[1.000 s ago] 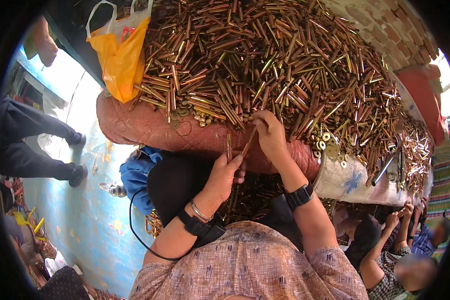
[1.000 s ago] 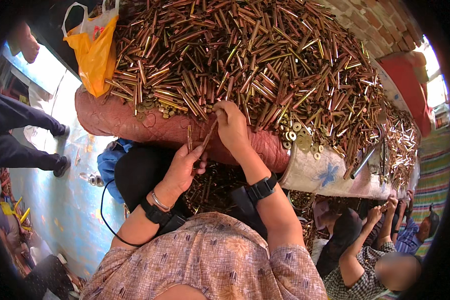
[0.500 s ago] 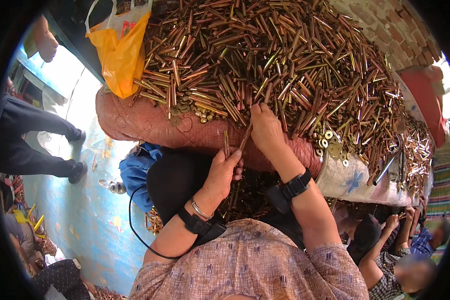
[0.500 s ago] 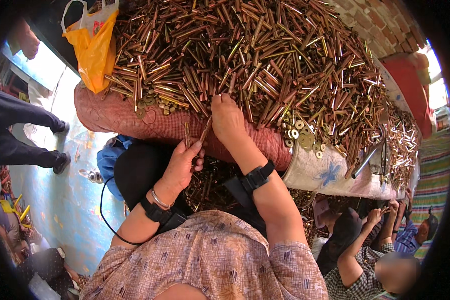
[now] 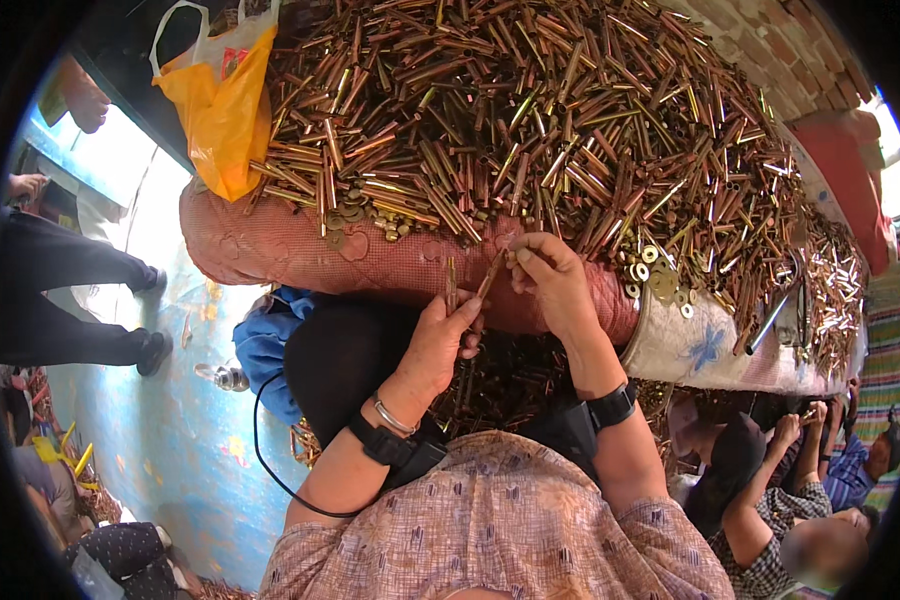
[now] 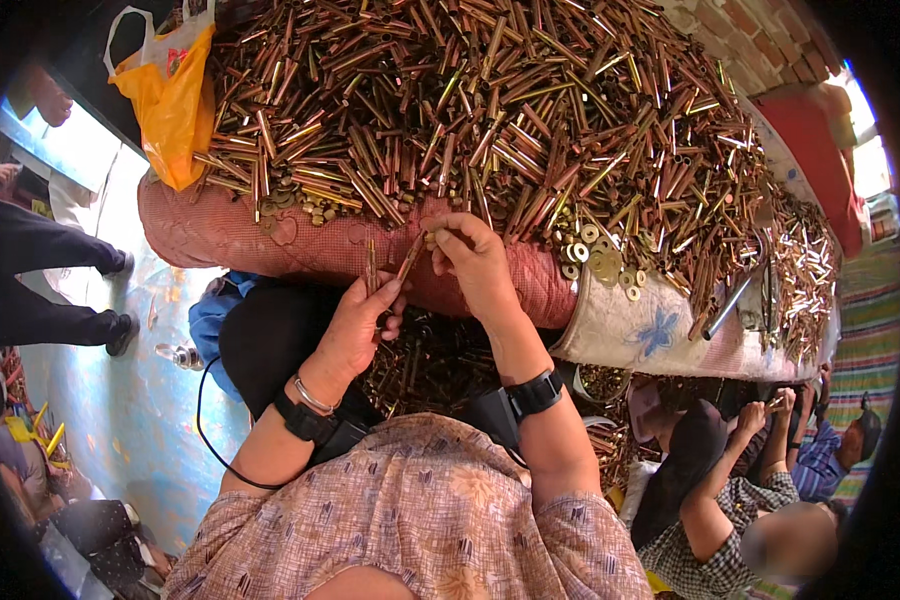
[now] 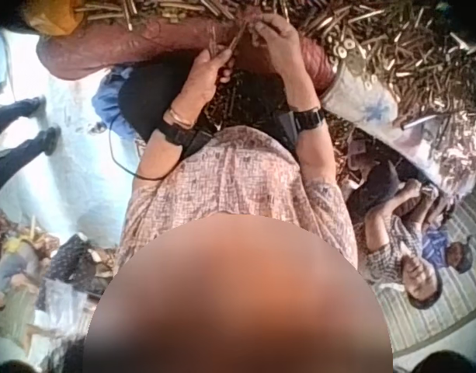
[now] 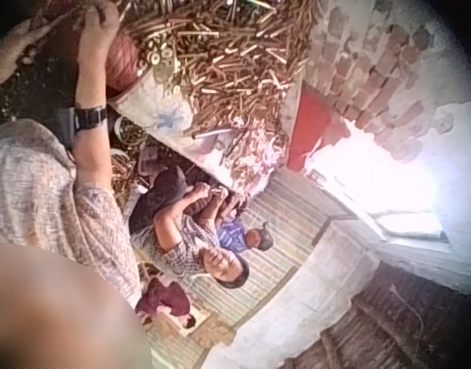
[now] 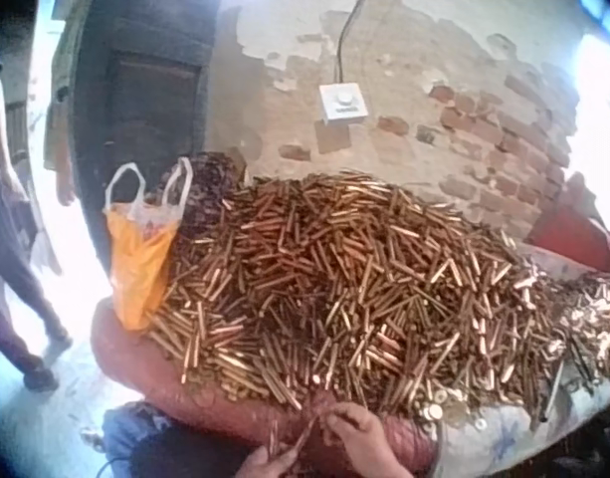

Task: The person sits on the floor and assembles metal bolts by sliding two washers onto each bolt by hand. The person repeatedly picks up a bolt from a large pile, places two washers on it, and then sets the assembled bolt down next to them.

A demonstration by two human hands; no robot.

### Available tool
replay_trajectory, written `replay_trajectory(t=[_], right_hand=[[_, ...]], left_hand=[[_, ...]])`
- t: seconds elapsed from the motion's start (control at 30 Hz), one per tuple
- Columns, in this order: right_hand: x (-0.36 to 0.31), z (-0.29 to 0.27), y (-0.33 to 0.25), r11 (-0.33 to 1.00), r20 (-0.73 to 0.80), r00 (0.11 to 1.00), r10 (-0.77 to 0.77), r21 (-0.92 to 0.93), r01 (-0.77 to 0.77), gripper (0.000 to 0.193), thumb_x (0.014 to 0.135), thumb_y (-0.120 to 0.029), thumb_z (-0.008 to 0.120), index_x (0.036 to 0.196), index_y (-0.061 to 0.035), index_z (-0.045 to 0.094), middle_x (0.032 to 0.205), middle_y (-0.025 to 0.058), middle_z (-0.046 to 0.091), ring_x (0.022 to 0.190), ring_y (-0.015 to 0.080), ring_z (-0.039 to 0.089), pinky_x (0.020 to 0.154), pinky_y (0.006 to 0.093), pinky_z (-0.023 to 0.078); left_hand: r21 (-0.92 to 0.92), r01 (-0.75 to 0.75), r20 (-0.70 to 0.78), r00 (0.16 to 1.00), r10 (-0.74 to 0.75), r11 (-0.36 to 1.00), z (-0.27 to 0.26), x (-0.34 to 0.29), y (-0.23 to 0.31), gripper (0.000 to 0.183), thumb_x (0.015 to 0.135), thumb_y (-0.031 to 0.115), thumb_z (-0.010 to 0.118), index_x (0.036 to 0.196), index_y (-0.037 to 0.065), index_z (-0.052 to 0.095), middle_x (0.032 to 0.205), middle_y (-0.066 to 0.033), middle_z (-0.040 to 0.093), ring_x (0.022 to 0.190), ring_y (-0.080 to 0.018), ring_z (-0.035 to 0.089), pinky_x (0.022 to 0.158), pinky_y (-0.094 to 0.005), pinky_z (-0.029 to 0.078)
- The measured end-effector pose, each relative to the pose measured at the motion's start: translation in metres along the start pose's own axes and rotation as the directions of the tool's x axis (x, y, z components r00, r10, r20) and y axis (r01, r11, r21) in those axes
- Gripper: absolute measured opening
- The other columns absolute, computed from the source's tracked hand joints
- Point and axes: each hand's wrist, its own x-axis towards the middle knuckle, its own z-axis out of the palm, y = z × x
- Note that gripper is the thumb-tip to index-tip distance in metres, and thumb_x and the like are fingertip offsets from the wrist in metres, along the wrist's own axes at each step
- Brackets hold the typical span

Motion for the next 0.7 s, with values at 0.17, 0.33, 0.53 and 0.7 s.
replay_trajectory(t=[0.17, 0.33, 0.53, 0.7], right_hand=[[-0.012, 0.000, 0.003, 0.993, -0.072, 0.995, 0.070, 0.101, -0.063, 0.014, 0.093, -0.004, 0.054, 0.104, 0.0006, 0.061, 0.088, 0.0040, 0.061, 0.072, 0.0111, 0.057, 0.065, 0.0239, 0.048], [-0.023, -0.004, 0.004, 0.998, -0.101, 0.995, 0.016, 0.069, -0.009, 0.016, 0.093, -0.004, 0.054, 0.106, 0.0006, 0.060, 0.089, 0.0038, 0.061, 0.073, 0.0111, 0.058, 0.065, 0.0237, 0.048], [-0.042, -0.016, -0.001, 0.988, -0.122, 0.988, -0.096, -0.129, 0.081, 0.014, 0.093, -0.006, 0.053, 0.106, -0.0006, 0.058, 0.086, 0.0024, 0.059, 0.071, 0.0098, 0.057, 0.063, 0.0225, 0.047], [-0.060, -0.020, -0.005, 0.996, -0.141, 0.989, -0.042, -0.090, 0.029, 0.012, 0.095, -0.006, 0.051, 0.104, -0.0011, 0.056, 0.081, 0.0033, 0.059, 0.066, 0.0088, 0.055, 0.060, 0.0229, 0.046]], left_hand=[[0.049, 0.024, 0.029, 0.999, -0.025, 0.999, 0.000, -0.001, 0.000, 0.015, 0.093, 0.022, 0.058, 0.096, 0.008, 0.052, 0.073, 0.0004, 0.049, 0.057, -0.0075, 0.044, 0.048, -0.0201, 0.035], [0.077, 0.041, 0.080, 0.996, -0.047, 0.996, 0.000, -0.003, 0.001, 0.015, 0.093, 0.021, 0.059, 0.097, 0.009, 0.052, 0.073, 0.0003, 0.050, 0.057, -0.0071, 0.043, 0.046, -0.0190, 0.033], [0.130, 0.114, 0.172, 0.976, -0.136, 0.985, 0.001, -0.009, 0.003, 0.014, 0.094, 0.020, 0.058, 0.098, 0.008, 0.053, 0.072, 0.0012, 0.049, 0.055, -0.0064, 0.042, 0.044, -0.0184, 0.031], [0.176, 0.113, 0.243, 0.958, -0.154, 0.978, 0.003, -0.017, 0.007, 0.015, 0.093, 0.019, 0.057, 0.097, 0.005, 0.054, 0.070, 0.0016, 0.050, 0.054, -0.0056, 0.043, 0.043, -0.0179, 0.033]])
